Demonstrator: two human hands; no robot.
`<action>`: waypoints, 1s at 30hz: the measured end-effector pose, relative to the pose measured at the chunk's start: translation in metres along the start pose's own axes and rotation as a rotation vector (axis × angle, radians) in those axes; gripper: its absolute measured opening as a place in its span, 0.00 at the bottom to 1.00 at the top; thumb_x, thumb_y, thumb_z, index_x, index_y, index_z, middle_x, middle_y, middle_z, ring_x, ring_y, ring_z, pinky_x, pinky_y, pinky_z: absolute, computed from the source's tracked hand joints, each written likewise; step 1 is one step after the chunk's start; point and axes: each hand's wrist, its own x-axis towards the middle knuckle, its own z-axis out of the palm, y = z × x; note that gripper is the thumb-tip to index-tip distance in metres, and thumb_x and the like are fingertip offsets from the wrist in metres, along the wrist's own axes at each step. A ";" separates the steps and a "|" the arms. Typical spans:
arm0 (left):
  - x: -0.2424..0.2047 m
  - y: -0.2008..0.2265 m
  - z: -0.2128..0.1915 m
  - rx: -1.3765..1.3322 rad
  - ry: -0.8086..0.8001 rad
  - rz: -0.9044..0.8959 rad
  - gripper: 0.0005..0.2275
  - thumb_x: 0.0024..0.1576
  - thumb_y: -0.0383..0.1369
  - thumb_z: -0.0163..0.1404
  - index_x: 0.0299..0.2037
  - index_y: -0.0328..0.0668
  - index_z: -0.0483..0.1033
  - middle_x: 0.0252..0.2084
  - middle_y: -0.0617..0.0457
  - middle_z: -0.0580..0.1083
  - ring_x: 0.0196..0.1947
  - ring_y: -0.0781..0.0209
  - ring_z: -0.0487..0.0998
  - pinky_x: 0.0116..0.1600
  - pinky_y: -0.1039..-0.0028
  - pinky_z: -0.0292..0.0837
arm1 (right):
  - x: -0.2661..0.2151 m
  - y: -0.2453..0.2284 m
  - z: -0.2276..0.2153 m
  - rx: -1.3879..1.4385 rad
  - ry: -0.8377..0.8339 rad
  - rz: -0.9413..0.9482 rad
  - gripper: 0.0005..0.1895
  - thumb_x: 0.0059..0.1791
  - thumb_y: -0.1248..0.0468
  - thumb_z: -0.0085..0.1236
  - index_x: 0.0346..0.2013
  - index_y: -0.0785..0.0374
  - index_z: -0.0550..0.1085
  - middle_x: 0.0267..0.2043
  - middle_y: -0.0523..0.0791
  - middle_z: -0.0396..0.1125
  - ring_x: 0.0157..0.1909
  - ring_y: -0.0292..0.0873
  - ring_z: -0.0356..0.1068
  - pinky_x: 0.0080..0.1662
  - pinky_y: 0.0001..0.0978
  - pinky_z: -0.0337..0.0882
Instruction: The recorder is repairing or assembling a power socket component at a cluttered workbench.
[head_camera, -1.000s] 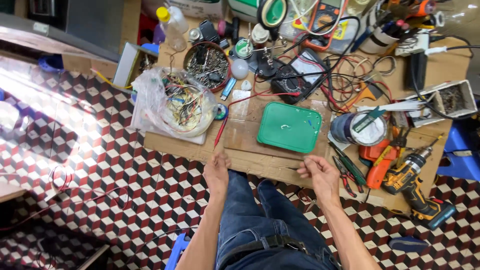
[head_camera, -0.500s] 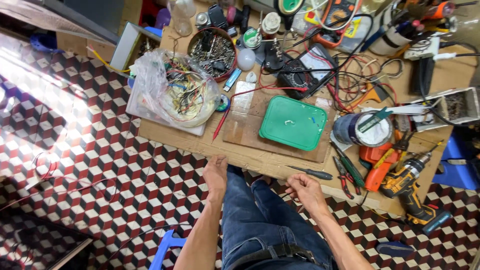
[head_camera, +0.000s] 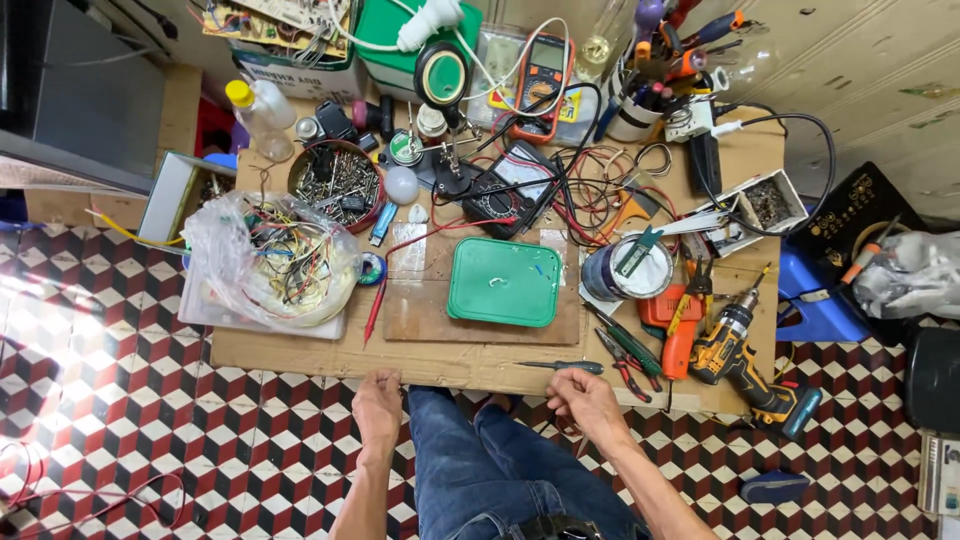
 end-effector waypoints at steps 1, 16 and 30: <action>0.000 0.002 -0.001 0.008 -0.009 0.004 0.09 0.58 0.34 0.56 0.39 0.35 0.80 0.31 0.46 0.81 0.31 0.55 0.82 0.42 0.68 0.75 | 0.006 -0.001 -0.004 0.026 0.028 -0.020 0.09 0.53 0.64 0.53 0.40 0.66 0.77 0.34 0.44 0.74 0.33 0.35 0.73 0.36 0.26 0.73; -0.016 0.224 0.071 0.105 -0.183 0.813 0.05 0.58 0.32 0.56 0.41 0.42 0.77 0.39 0.46 0.76 0.39 0.45 0.79 0.43 0.58 0.74 | 0.102 -0.095 -0.003 -0.994 0.482 -0.636 0.16 0.44 0.76 0.51 0.47 0.67 0.70 0.51 0.58 0.65 0.45 0.66 0.71 0.45 0.56 0.72; 0.003 0.232 0.102 0.141 -0.315 0.909 0.05 0.56 0.29 0.57 0.38 0.39 0.75 0.42 0.44 0.71 0.46 0.44 0.76 0.48 0.56 0.73 | 0.141 -0.081 -0.012 -1.201 0.486 -0.507 0.10 0.48 0.73 0.50 0.44 0.70 0.67 0.51 0.62 0.64 0.42 0.67 0.73 0.44 0.56 0.74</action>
